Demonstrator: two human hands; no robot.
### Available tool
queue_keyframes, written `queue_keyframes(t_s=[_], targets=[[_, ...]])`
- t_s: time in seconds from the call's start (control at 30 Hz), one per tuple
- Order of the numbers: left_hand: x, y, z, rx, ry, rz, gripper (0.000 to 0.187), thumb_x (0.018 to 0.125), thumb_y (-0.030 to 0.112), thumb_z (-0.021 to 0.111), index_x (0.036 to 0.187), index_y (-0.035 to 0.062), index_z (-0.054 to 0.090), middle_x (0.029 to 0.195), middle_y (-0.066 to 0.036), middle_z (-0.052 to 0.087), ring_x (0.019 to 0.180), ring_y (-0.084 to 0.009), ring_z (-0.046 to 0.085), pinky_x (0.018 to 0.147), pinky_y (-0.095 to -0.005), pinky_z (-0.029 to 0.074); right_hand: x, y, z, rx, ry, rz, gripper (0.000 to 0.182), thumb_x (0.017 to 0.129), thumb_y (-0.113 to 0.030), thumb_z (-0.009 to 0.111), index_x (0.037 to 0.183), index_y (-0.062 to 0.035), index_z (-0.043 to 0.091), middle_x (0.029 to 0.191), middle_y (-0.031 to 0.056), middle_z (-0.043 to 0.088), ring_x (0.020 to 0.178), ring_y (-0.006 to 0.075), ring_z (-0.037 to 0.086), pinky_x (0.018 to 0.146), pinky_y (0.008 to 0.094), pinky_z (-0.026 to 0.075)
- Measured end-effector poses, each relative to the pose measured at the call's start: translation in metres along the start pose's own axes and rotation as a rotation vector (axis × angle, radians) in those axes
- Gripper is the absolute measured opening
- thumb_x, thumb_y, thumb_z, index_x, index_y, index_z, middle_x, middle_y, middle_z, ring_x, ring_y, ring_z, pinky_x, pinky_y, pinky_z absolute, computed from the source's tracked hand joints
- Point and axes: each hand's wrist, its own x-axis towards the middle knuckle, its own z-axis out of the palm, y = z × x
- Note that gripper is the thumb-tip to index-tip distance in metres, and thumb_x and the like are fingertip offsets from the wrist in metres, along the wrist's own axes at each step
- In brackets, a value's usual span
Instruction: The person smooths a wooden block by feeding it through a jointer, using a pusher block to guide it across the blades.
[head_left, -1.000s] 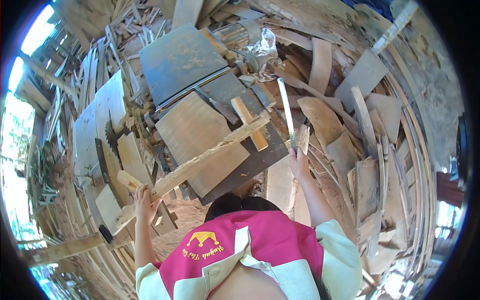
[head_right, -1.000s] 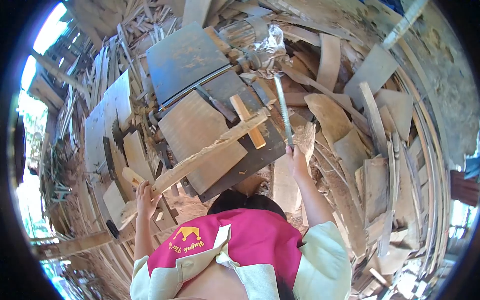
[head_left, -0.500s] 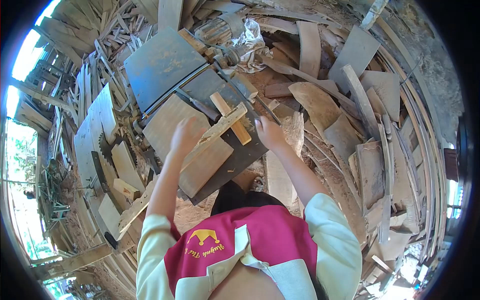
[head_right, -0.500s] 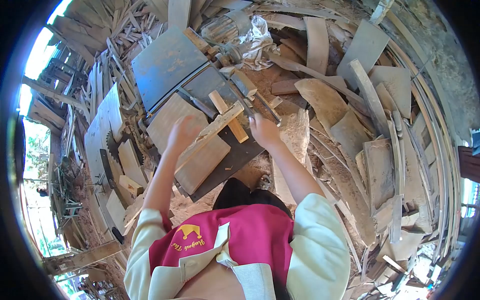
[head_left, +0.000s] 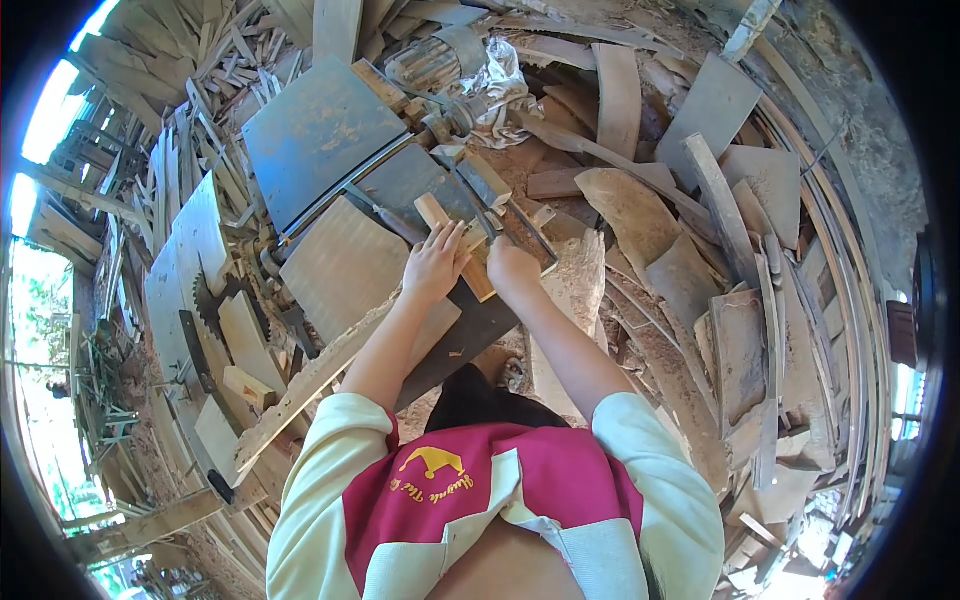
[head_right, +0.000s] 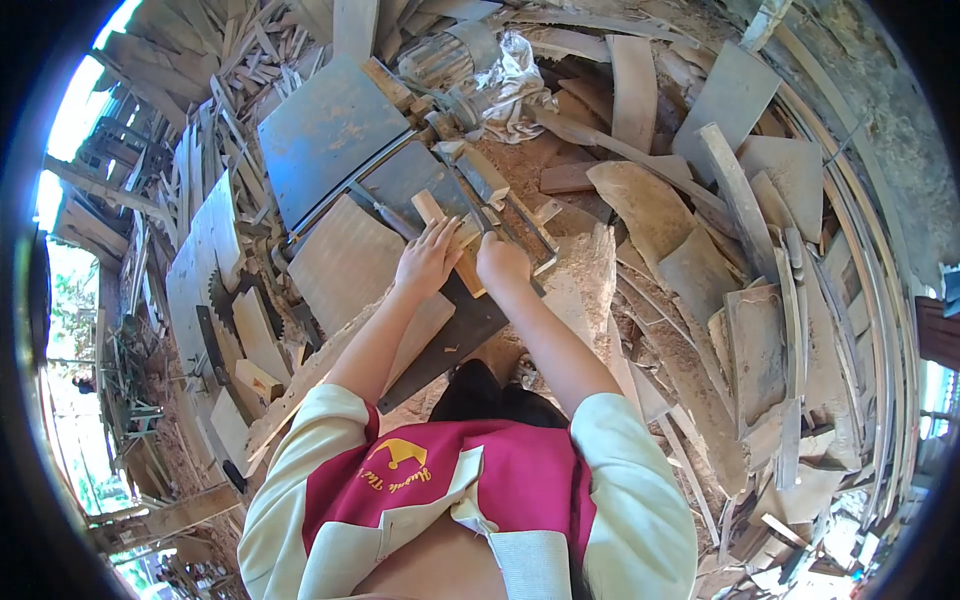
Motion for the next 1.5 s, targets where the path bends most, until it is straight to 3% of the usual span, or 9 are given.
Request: queue_keyframes(t_s=[0.2,0.57,0.83,1.2,1.33,1.5], targets=[[-0.002,-0.002,0.006,0.046,0.038,0.008,0.05,0.088,0.036,0.042,0.13,0.0104,0.035,0.132,-0.01,0.039,0.124,-0.0259,0.034,0.093,-0.0393,0.035,0.001,-0.003,-0.003,-0.028,-0.065,-0.011,0.017,0.082,-0.012,0.039,0.089,0.0006,0.048,0.074,0.0199,0.062,0.07,0.034,0.063,0.063,0.0433,0.05],[-0.003,-0.003,0.014,0.135,0.113,0.027,0.048,0.087,0.035,0.043,0.128,0.0113,0.038,0.129,-0.009,0.043,0.12,-0.0243,0.039,0.087,-0.0381,0.039,0.004,0.004,0.003,-0.025,-0.096,0.007,0.019,0.083,-0.014,0.037,0.092,-0.0011,0.048,0.079,0.0211,0.062,0.078,0.0352,0.061,0.068,0.0461,0.048],[-0.004,-0.002,0.012,0.097,0.104,0.007,0.046,0.088,0.033,0.043,0.127,0.0089,0.038,0.13,-0.008,0.041,0.12,-0.0236,0.039,0.092,-0.0373,0.037,-0.002,0.014,0.011,-0.015,-0.069,-0.038,0.019,0.084,-0.018,0.038,0.09,-0.003,0.047,0.078,0.0223,0.061,0.074,0.0377,0.06,0.066,0.0487,0.046],[-0.004,-0.004,0.015,0.09,0.098,0.012,0.046,0.088,0.032,0.043,0.127,0.0084,0.038,0.131,-0.007,0.04,0.122,-0.024,0.037,0.09,-0.0374,0.039,-0.106,0.047,-0.017,-0.098,-0.175,-0.035,0.019,0.086,-0.019,0.038,0.093,-0.003,0.044,0.067,0.0194,0.06,0.065,0.0374,0.059,0.059,0.0497,0.045],[-0.004,-0.004,0.011,0.066,0.064,0.016,0.047,0.088,0.032,0.042,0.127,0.0079,0.037,0.131,-0.008,0.039,0.122,-0.0244,0.037,0.09,-0.0371,0.039,-0.089,0.032,-0.027,-0.117,-0.279,0.033,0.019,0.086,-0.019,0.037,0.094,-0.003,0.044,0.071,0.021,0.06,0.067,0.0377,0.059,0.061,0.0499,0.045],[-0.002,-0.003,0.007,0.095,0.069,0.018,0.046,0.088,0.032,0.042,0.128,0.0084,0.037,0.132,-0.007,0.038,0.123,-0.0236,0.036,0.092,-0.0385,0.036,-0.014,0.017,-0.006,-0.025,-0.148,-0.048,0.02,0.086,-0.019,0.037,0.09,-0.0023,0.046,0.077,0.0226,0.06,0.076,0.0383,0.059,0.068,0.0482,0.045]])
